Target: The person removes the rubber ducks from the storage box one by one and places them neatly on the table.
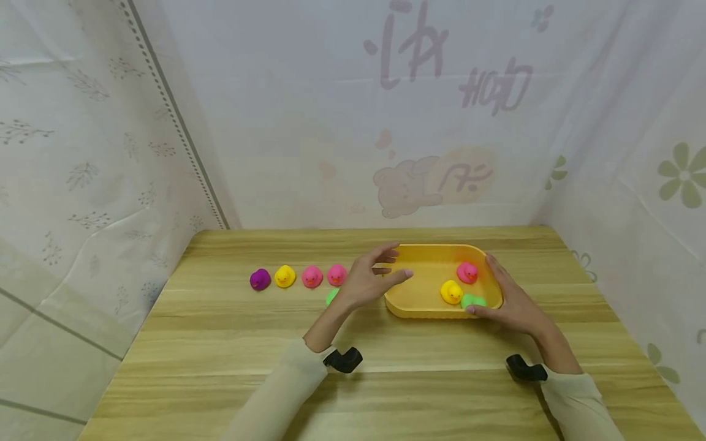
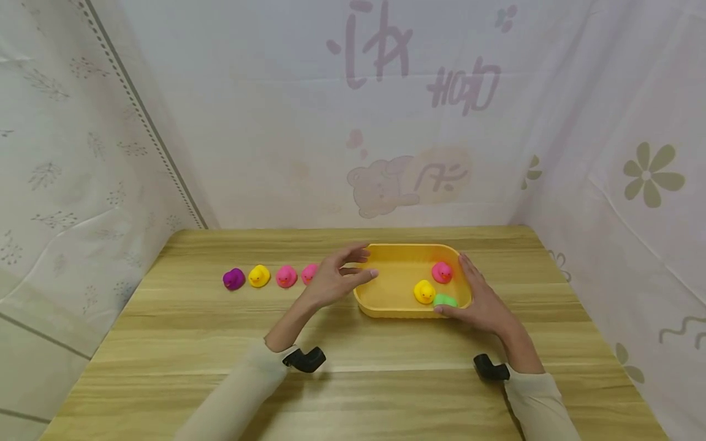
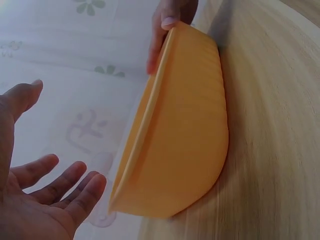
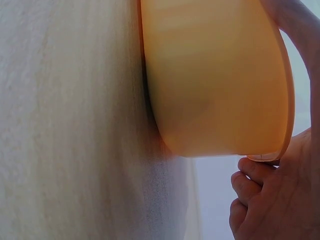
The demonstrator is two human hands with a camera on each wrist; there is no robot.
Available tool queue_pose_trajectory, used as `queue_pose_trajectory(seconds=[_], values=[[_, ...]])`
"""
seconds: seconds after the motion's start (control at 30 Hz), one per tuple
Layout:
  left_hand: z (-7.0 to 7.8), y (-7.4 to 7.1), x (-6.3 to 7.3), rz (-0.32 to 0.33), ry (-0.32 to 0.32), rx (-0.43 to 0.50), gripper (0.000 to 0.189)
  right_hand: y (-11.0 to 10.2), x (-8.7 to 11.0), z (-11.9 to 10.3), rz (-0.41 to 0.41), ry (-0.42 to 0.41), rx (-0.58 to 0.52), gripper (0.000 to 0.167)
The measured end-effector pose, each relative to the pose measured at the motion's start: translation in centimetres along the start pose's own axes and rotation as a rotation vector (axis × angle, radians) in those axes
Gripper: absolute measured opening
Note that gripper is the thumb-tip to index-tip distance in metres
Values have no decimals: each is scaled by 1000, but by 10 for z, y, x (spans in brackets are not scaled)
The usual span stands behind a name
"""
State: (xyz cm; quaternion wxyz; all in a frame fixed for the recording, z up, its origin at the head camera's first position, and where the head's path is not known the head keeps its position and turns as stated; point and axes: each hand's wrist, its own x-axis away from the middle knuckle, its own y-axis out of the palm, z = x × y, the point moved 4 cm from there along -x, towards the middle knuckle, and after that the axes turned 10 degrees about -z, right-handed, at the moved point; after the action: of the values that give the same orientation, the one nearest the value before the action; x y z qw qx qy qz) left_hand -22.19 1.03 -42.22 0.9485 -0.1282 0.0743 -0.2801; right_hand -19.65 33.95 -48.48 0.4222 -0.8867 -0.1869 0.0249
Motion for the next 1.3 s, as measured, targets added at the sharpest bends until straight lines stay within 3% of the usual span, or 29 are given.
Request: queue_pose_trajectory(seconds=[0.23, 0.47, 0.7, 1.03, 1.3], values=[[-1, 16, -15, -62, -53, -67, 70, 0, 0, -1, 1, 1, 1, 126], [-3, 34, -30, -119, -57, -95, 70, 1, 0, 2, 2, 9, -1, 126], [-5, 53, -45, -172, -141, -203, 73, 0, -1, 1, 11, -2, 5, 125], [-11, 73, -63, -230, -196, -174, 71, -1, -1, -1, 14, -10, 4, 125], [-23, 87, -75, -247, -250, -202, 69, 0, 0, 0, 18, -18, 0, 125]])
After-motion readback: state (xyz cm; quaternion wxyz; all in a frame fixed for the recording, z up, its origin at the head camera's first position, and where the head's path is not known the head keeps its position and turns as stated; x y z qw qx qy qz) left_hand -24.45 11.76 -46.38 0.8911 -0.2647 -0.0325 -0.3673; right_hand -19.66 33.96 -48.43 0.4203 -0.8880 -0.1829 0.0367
